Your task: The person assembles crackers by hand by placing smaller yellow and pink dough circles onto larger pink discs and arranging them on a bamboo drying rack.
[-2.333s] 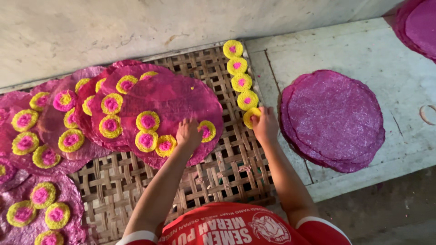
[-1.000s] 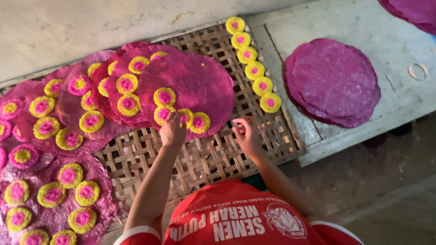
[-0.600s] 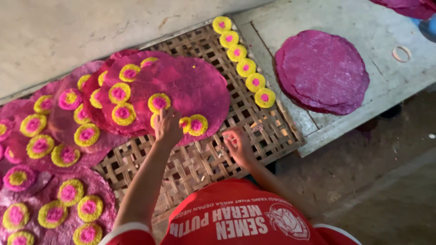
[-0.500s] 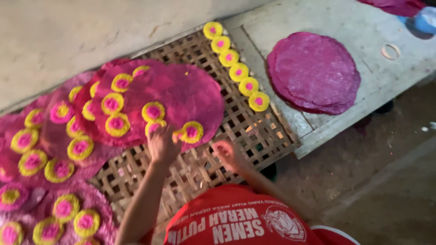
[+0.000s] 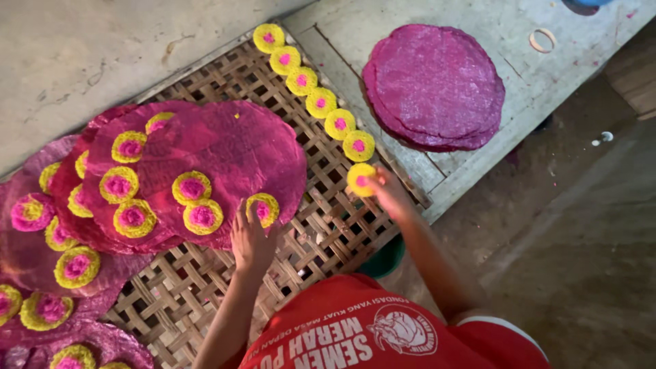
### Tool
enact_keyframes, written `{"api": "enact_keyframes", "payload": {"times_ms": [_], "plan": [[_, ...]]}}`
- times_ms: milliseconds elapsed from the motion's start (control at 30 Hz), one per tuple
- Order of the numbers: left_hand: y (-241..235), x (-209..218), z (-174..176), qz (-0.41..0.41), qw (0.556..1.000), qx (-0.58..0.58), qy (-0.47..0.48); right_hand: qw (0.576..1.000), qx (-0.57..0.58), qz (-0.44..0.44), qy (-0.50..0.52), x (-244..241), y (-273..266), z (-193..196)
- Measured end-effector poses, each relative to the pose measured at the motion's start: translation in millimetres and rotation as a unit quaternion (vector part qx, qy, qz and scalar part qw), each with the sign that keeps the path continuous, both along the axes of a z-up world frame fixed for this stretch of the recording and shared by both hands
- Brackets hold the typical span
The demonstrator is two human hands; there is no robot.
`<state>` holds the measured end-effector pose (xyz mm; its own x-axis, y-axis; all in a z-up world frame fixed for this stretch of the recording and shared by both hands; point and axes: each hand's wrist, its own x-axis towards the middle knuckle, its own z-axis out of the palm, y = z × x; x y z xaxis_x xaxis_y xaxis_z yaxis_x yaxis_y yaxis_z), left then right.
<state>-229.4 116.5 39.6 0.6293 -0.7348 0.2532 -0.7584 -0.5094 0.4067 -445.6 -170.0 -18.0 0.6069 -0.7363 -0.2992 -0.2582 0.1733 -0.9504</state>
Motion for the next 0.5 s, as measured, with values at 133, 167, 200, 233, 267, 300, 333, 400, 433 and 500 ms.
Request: {"api": "enact_keyframes", "payload": {"times_ms": [133,167,200,233,267,300,333,400,433,500], "plan": [[-5,22,-37,0.033,0.99,0.04,0.128,0.918,-0.314,-0.013,0.24,-11,-40,-22],[-5,26,-45,0.057,0.988,0.036,0.136,0.906,-0.357,-0.015,0.224,-11,-41,-22],[-5,30,-52,0.081,0.986,0.033,0.144,0.893,-0.4,-0.018,0.208,-11,-39,-19],[-5,35,-57,0.086,0.984,0.044,0.15,0.877,-0.441,-0.021,0.192,-11,-37,-14],[-6,39,-60,0.091,0.982,0.054,0.155,0.869,-0.456,-0.02,0.193,-9,-36,-7],[-7,42,-61,0.095,0.98,0.066,0.161,0.861,-0.47,-0.019,0.195,-7,-35,0],[-9,43,-60,0.081,0.985,0.066,0.135,0.853,-0.484,-0.018,0.196,-5,-33,8],[-10,46,-51,0.05,0.993,0.067,0.082,0.808,-0.558,-0.045,0.181,-6,-23,19],[-11,43,-44,0.056,0.989,0.067,0.123,0.783,-0.594,-0.06,0.173,-5,-17,23],[-19,30,-27,0.066,0.974,0.066,0.204,0.854,-0.498,-0.046,0.142,-4,3,24]]}}
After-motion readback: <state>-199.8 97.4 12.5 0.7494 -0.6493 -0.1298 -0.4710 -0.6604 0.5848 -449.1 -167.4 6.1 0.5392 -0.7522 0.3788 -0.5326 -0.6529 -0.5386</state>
